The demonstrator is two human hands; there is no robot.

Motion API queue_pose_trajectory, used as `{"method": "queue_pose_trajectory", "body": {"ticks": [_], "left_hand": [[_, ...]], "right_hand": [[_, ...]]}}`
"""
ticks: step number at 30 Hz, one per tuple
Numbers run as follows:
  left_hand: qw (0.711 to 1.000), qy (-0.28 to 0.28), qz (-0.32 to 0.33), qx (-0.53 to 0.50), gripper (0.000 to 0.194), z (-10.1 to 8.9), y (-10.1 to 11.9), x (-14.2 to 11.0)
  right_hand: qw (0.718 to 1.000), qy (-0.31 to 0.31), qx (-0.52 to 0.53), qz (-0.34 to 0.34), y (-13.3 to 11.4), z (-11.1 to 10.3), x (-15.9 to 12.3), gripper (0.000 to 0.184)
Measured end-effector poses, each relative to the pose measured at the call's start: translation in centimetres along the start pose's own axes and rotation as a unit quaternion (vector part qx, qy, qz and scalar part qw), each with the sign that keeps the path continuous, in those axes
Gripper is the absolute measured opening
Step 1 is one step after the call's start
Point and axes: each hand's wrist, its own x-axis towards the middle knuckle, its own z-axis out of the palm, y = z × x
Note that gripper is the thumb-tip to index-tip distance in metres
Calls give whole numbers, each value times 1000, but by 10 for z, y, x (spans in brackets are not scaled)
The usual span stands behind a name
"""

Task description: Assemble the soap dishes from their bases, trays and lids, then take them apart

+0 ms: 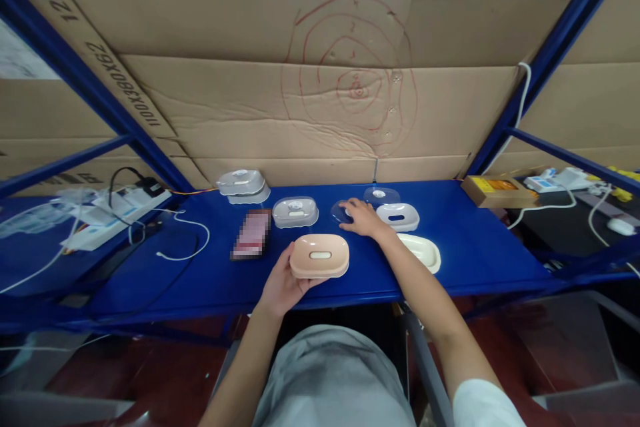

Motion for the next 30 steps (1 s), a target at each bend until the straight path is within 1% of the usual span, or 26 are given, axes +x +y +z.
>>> {"method": "queue_pose_trajectory", "body": {"ticks": [2, 4, 6, 7, 9, 11, 14, 17, 19, 22, 24, 28, 30], "left_hand": [[1000, -2, -4, 2, 47, -1, 0, 0], [1000, -8, -9, 1, 48, -2, 0, 2], [1000, -24, -17, 1, 52, -3, 0, 3], [999, -33, -20, 1, 54, -3, 0, 4], [999, -46, -19, -6, 59, -4, -1, 5], [999, -47, -12, -17, 63, -5, -1, 5], [999, -44, -8, -19, 68, -4, -1, 4], [999, -31, -2, 10, 67, -1, -1, 5], [999, -21, 6, 30, 66, 1, -2, 5], [999, -20, 7, 41, 64, 4, -2, 6], [999, -24, 7, 32, 63, 4, -2, 6], [1000, -20, 10, 16, 63, 3, -1, 5], [1000, -20, 7, 23, 65, 3, -1, 4]], "right_hand": [[999, 16, 28, -34, -11, -16, -4, 56], [995, 23, 54, -81, -29, -31, -14, 53], [987, -5, 84, -140, -52, -38, -28, 55], [981, -26, 96, -169, -64, -37, -35, 56], [969, -57, 106, -214, -82, -30, -48, 57], [966, -56, 98, -234, -91, -17, -57, 54], [969, -36, 77, -233, -90, 1, -65, 53], [973, -29, 70, -217, -82, 9, -68, 53], [977, -35, 74, -199, -79, 9, -68, 56], [978, -67, 80, -180, -82, 3, -69, 68], [980, -81, 50, -177, -88, -1, -72, 72], [978, -59, -60, -191, -95, -2, -78, 65], [975, -46, -57, -210, -90, 0, -81, 66]]}}
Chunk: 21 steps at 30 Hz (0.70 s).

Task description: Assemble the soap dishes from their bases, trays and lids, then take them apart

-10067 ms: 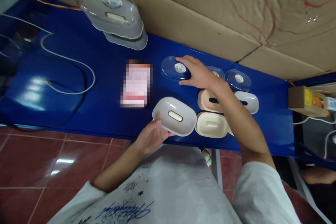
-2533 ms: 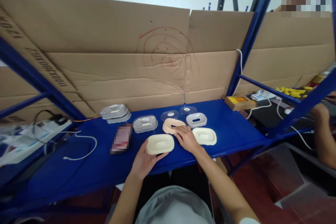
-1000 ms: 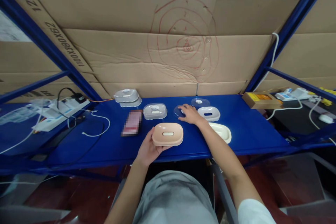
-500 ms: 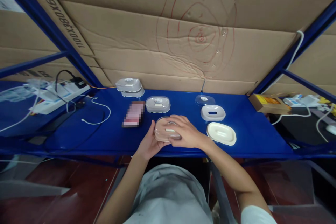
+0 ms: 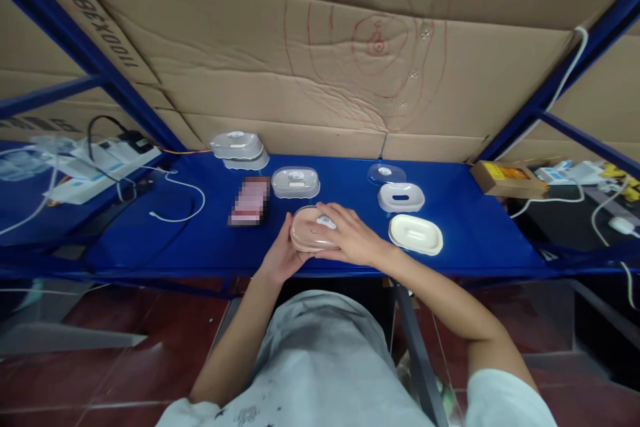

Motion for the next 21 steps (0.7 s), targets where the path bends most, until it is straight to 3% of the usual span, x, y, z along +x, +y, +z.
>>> {"method": "queue_pose_trajectory", "body": {"ticks": [5, 9, 13, 21], "left_hand": [[1000, -5, 1, 17, 64, -1, -2, 0], [999, 11, -6, 42, 63, 0, -5, 0], [1000, 2, 0, 29, 64, 1, -6, 0], [999, -1, 28, 24, 64, 3, -6, 1]], "right_hand": [[999, 39, 24, -8, 13, 10, -9, 69], [999, 40, 2, -31, 9, 5, -10, 74], [998, 27, -27, -48, 2, -2, -6, 68], [998, 50, 19, -26, 7, 4, -2, 62]]}}
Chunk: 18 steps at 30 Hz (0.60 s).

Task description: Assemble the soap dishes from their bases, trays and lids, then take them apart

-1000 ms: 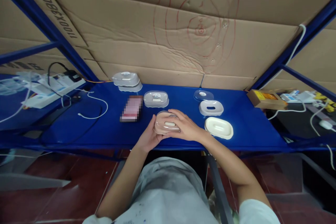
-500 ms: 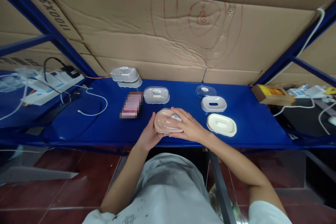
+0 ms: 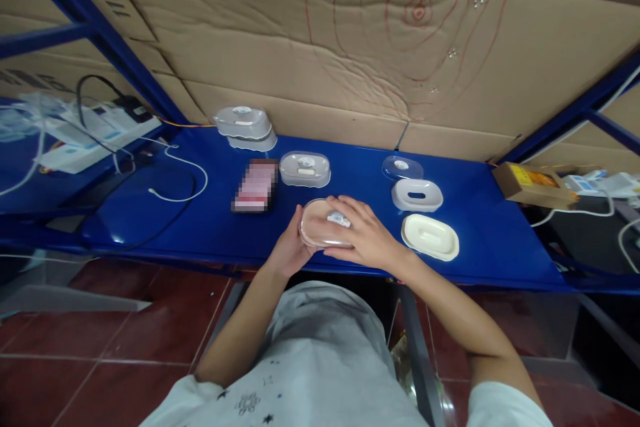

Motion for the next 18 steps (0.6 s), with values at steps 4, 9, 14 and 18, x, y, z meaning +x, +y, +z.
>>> {"method": "queue_pose_trajectory", "body": {"ticks": [4, 9, 14, 18], "left_hand": [[999, 30, -2, 12, 63, 1, -1, 2], [999, 24, 20, 17, 59, 2, -4, 1], [999, 19, 39, 12, 55, 1, -6, 1], [998, 26, 55, 20, 55, 0, -7, 1]], "right_hand": [[1000, 26, -3, -14, 8, 6, -4, 63], [996, 79, -3, -39, 15, 15, -11, 74], [994, 98, 24, -28, 12, 8, -9, 101], [994, 99, 16, -40, 8, 2, -3, 101]]}}
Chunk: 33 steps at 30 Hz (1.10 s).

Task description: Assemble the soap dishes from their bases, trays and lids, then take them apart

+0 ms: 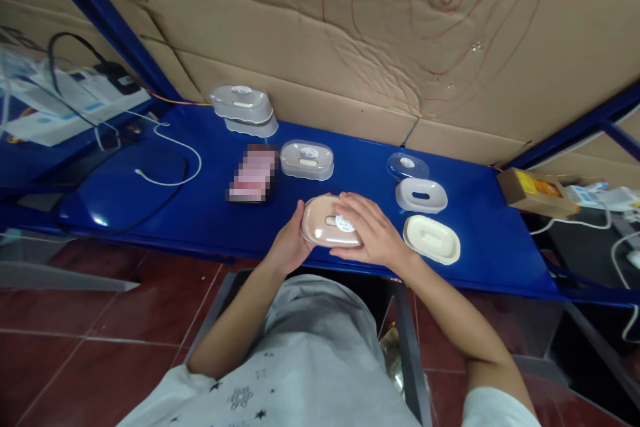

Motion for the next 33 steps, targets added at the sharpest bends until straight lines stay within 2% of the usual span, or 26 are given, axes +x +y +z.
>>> {"method": "queue_pose_trajectory", "body": {"ticks": [3, 11, 16, 18, 20, 23, 27, 30, 32, 33], "left_hand": [[1000, -1, 17, -2, 55, -1, -1, 0], [999, 1, 41, -4, 54, -1, -3, 1], [998, -16, 61, 22, 60, 0, -7, -3], [998, -36, 49, 18, 58, 0, -7, -4], [998, -44, 37, 2, 61, 0, -5, -4], [999, -27, 43, -12, 65, 0, 1, -6], [999, -26, 46, 8, 51, -2, 5, -7], [997, -37, 50, 34, 40, -3, 3, -8], [997, -39, 54, 43, 36, -4, 2, -8], [997, -39, 55, 43, 35, -4, 2, -8]], "right_hand": [[1000, -13, -2, -7, -2, 0, 2, 101], [994, -59, 56, 72, -11, -8, 5, 87], [990, -96, 61, 79, -9, -12, 1, 90], [988, -113, 63, 83, 3, -17, 0, 97], [985, -122, 54, 113, 26, -24, 3, 106], [974, -140, 15, 178, 76, -31, 17, 108], [956, -211, -2, 206, 135, -24, 43, 104], [948, -238, -2, 212, 150, -20, 57, 112], [947, -228, -20, 224, 144, -30, 56, 117], [950, -211, -30, 227, 137, -39, 50, 113]]}}
